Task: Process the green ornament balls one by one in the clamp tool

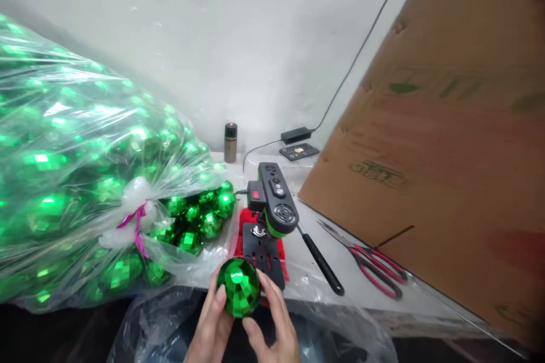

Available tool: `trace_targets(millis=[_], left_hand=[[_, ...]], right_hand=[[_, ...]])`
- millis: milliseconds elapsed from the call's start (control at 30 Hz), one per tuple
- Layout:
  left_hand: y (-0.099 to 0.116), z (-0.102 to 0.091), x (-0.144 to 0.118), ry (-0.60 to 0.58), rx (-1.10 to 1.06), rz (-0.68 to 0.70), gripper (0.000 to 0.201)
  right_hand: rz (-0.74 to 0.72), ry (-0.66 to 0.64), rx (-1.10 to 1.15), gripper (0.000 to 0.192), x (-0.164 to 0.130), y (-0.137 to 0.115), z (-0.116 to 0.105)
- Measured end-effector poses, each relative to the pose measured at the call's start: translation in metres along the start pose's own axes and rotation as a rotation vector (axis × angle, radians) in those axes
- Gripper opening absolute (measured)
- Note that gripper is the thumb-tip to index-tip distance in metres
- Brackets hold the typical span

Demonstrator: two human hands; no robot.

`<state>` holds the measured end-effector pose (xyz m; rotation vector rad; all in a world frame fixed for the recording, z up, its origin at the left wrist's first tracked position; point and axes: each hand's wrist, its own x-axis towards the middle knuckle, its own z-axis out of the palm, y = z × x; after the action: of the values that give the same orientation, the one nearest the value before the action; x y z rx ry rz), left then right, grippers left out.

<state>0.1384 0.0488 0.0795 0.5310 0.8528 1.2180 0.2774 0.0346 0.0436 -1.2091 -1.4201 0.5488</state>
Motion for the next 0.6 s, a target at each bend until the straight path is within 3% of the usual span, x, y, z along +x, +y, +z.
trace_targets(millis=[133, 200, 300, 467, 600], left_hand=[[-0.012, -0.005, 0.001, -0.035, 0.196, 0.104, 0.088], [-0.013, -0.009, 0.008, -0.064, 0.292, 0.092, 0.087], [-0.013, -0.008, 0.023, -0.051, 0.402, 0.101, 0.084], [-0.020, 0.005, 0.052, 0.158, 0.411, 0.112, 0.081], [-0.031, 0.006, 0.073, 0.356, 0.583, 0.266, 0.085]], right_hand=[[0.042, -0.078, -0.009, 0.055, -0.001, 0.017, -0.011], [0.044, -0.122, 0.002, 0.053, -0.001, 0.024, -0.018], [0.084, -0.084, 0.023, 0.049, 0.001, 0.030, -0.026], [0.194, -0.027, 0.108, 0.037, 0.004, 0.026, -0.035], [0.245, 0.018, 0.105, 0.046, -0.009, 0.024, -0.034]])
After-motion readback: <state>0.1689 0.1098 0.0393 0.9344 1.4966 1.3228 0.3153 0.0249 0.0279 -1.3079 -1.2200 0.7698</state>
